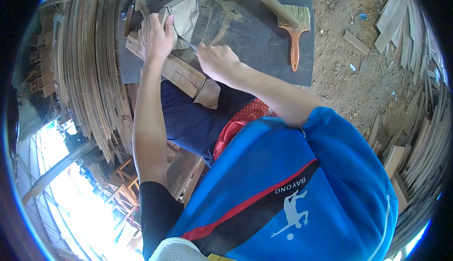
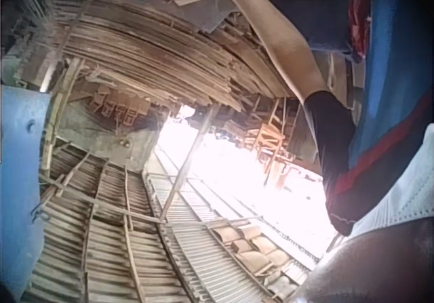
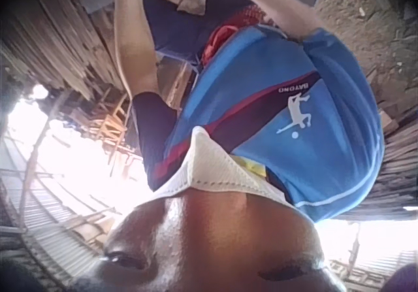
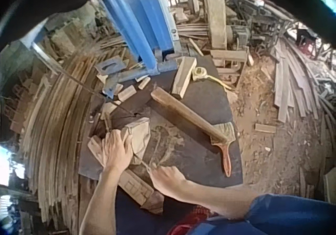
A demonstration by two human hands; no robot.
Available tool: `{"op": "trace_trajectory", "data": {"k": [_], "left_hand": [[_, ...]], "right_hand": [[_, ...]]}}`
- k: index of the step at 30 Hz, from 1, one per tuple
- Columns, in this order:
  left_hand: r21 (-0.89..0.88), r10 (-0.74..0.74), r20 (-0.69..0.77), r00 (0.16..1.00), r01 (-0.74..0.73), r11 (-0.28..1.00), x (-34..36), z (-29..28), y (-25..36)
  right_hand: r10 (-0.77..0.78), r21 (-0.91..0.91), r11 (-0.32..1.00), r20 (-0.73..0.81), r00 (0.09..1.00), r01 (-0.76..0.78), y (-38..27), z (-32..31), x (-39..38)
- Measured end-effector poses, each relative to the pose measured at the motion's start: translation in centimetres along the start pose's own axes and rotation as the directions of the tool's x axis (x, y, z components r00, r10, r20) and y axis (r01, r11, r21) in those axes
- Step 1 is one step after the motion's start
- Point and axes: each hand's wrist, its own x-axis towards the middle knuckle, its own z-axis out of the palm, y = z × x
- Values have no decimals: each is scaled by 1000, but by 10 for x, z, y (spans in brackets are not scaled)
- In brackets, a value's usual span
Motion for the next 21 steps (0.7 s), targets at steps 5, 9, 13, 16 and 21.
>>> {"op": "trace_trajectory", "data": {"k": [5, 9, 13, 16, 21], "left_hand": [[-29, -4, -9, 1000, 4, 1000, -2, 1, -4], [-9, -8, -53, 999, 8, 1000, -4, 0, -7], [-100, -88, -72, 994, 81, 992, -6, 15, -34], [-259, -132, 42, 990, 139, 956, -12, 13, -24], [-398, -262, 42, 964, 256, 881, -22, 0, -11]], "right_hand": [[85, -35, 996, 66, 994, -83, -1, -13, -42], [48, -84, 995, -28, 998, -50, -2, -16, -54], [0, -180, 984, -17, 1000, -3, 2, -31, -86], [11, -254, 967, 38, 999, -1, 1, -51, -105], [15, -359, 933, 113, 993, 27, -4, -67, -112]]}}
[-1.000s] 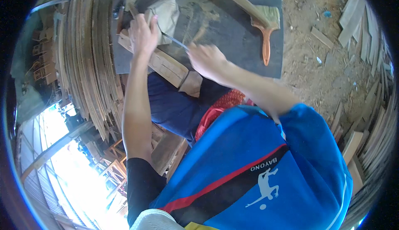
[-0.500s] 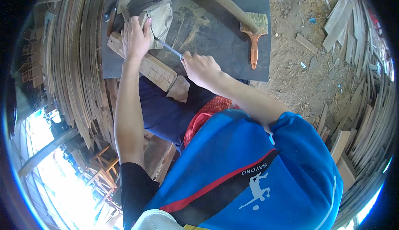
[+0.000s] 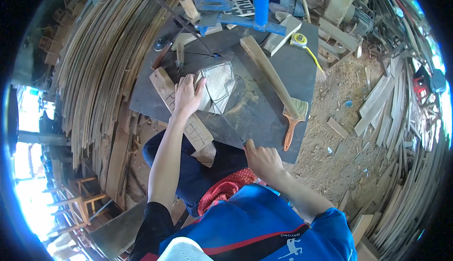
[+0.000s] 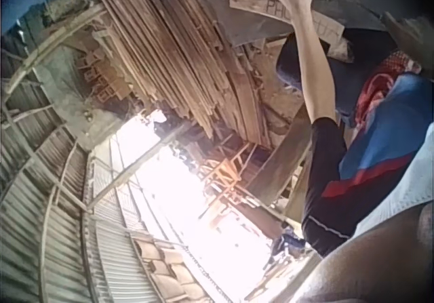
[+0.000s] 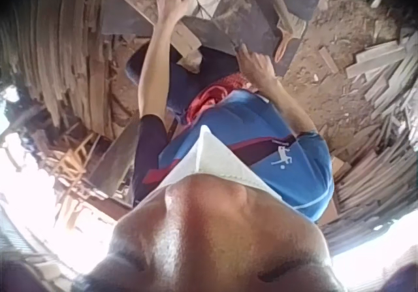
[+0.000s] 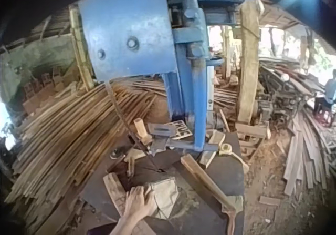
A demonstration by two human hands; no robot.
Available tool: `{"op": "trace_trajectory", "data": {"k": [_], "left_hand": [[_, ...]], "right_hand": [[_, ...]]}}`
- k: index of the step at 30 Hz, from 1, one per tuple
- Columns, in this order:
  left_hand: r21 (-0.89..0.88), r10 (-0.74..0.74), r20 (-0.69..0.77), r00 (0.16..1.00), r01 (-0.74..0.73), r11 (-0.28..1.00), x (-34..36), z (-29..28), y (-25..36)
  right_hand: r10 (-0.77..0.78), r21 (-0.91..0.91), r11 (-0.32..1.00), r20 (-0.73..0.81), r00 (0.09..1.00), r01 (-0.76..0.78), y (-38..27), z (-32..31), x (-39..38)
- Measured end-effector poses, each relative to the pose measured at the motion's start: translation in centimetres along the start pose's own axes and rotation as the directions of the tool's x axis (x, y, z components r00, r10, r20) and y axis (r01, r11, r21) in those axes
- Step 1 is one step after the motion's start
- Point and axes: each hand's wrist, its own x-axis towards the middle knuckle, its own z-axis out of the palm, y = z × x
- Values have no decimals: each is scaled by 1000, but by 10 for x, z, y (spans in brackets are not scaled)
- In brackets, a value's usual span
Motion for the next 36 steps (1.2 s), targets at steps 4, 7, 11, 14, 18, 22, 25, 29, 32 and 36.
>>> {"op": "trace_trajectory", "data": {"k": [4, 7, 11, 14, 18, 22, 25, 29, 32, 36], "left_hand": [[-28, -37, -77, 996, 35, 999, -9, -2, -6], [-52, -21, -118, 993, 14, 999, -20, -5, -17], [-135, 147, -202, 968, -176, 975, -36, -11, -18], [-65, 236, -213, 948, -255, 965, -45, -22, -4], [-106, 262, -306, 915, -306, 946, -46, -19, 8], [-41, 241, -347, 906, -271, 962, -44, 6, 0], [-218, 50, -441, 896, -161, 963, -38, 17, -7], [-401, -84, -354, 931, -70, 913, -29, 30, -31], [-450, -186, -162, 969, 96, 888, -28, 26, -35], [-480, -199, -82, 977, 137, 866, -28, 30, -51]], "right_hand": [[-14, -37, 999, 6, 1000, 15, -5, -9, 1], [-83, -64, 994, 12, 996, 83, -6, -13, 4], [-149, -82, 985, -3, 989, 149, -4, -12, 3], [-167, -101, 981, 11, 986, 167, -13, -31, 0], [-111, -181, 976, 48, 993, 118, -24, -58, -11], [-85, -182, 979, 59, 995, 95, -36, -57, -1], [-66, -189, 979, 35, 997, 72, -38, -47, 1], [-33, -172, 985, -22, 999, 29, -15, -35, -10], [-34, -154, 987, 44, 998, 41, -6, -27, -20], [-123, -133, 982, 69, 990, 131, 2, -36, -15]]}}
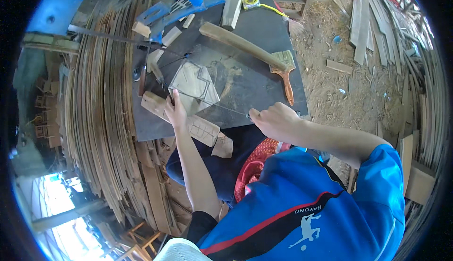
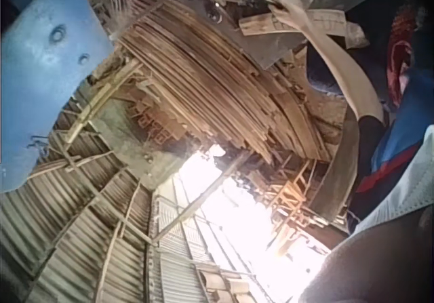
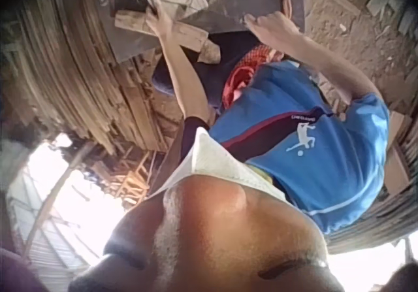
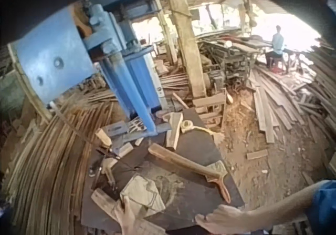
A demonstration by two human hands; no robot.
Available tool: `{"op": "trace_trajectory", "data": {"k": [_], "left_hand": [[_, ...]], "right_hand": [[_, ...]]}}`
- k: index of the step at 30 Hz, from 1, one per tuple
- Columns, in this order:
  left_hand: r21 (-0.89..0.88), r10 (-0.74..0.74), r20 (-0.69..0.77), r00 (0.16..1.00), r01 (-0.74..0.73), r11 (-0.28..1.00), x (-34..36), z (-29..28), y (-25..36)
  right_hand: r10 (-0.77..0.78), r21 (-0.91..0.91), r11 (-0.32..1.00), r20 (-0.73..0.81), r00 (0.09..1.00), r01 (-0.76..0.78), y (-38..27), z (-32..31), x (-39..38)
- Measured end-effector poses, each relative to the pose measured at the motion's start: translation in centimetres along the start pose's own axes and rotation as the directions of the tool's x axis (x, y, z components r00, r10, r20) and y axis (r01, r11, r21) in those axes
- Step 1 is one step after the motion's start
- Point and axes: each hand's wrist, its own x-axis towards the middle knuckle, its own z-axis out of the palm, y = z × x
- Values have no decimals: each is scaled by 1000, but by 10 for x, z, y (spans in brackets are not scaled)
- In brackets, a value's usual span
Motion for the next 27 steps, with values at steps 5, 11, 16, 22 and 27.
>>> {"op": "trace_trajectory", "data": {"k": [5, 11, 16, 22, 27], "left_hand": [[-54, 208, 80, 975, -204, 977, -6, -9, 33], [129, 450, -9, 893, -445, 886, -12, -18, 68], [315, 449, -117, 886, -395, 863, -15, -12, 95], [340, 414, -247, 876, -322, 884, 2, -25, 61], [125, 230, -156, 961, -212, 969, 2, -50, 57]], "right_hand": [[-79, 15, 997, 10, 997, 79, 11, -16, -4], [-100, 13, 995, 20, 995, 100, 6, -49, -15], [-41, -50, 998, 15, 999, 42, -9, -68, -27], [80, 44, 996, 33, 996, -81, -10, -45, -36], [237, 94, 968, -28, 971, -233, 12, -18, -38]]}}
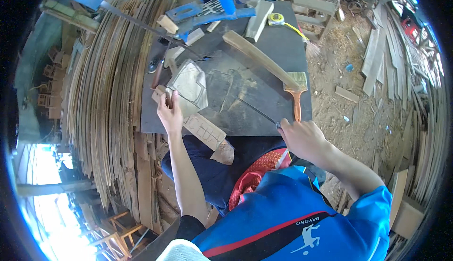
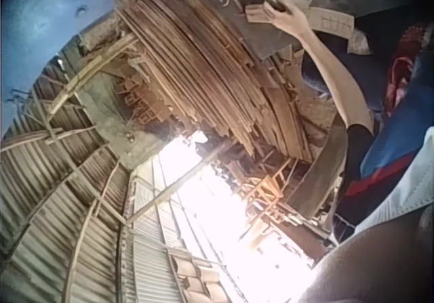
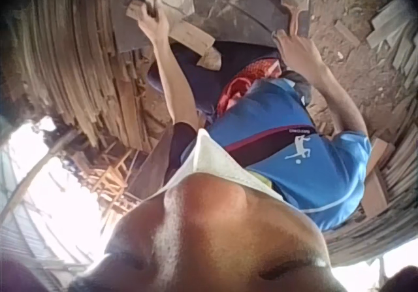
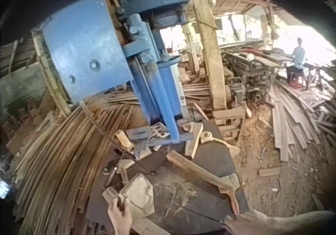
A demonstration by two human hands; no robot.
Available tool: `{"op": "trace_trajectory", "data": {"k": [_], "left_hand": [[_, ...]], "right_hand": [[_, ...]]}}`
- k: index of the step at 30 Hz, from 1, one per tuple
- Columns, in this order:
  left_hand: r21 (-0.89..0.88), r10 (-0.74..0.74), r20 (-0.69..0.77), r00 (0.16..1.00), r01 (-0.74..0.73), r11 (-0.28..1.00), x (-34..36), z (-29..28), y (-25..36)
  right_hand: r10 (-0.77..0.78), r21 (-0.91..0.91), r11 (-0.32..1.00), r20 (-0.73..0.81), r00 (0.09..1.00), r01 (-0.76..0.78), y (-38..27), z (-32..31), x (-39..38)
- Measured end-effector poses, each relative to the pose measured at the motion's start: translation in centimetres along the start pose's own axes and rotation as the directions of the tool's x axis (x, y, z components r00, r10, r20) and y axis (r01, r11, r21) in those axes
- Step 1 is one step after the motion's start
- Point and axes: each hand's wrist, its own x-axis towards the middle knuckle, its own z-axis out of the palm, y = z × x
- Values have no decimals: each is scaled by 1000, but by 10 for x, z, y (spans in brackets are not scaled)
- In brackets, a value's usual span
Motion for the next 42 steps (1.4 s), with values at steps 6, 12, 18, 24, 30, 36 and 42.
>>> {"op": "trace_trajectory", "data": {"k": [6, 12, 18, 24, 30, 36, 42], "left_hand": [[-28, 154, 188, 970, -151, 988, -16, -24, 13], [124, 381, 280, 881, -426, 896, -35, -22, 40], [106, 384, 349, 855, -443, 890, -58, -2, 43], [52, 373, 404, 835, -428, 902, -63, 15, 58], [93, 331, 394, 858, -395, 914, -57, 15, 56], [166, 276, 329, 903, -343, 925, -42, 27, 47], [226, 187, 178, 966, -225, 948, -47, 28, 34]], "right_hand": [[-51, 215, 974, -126, 991, 78, -7, 0, 13], [-48, 304, 946, -214, 976, 114, -7, 19, 29], [-32, 376, 922, -178, 984, 98, -12, 31, 35], [28, 437, 897, -196, 980, 62, -4, 57, 35], [32, 461, 886, -180, 983, 56, -4, 55, 46], [-10, 462, 881, -205, 979, 106, -5, 51, 57], [-12, 475, 872, -222, 975, 119, -20, 49, 66]]}}
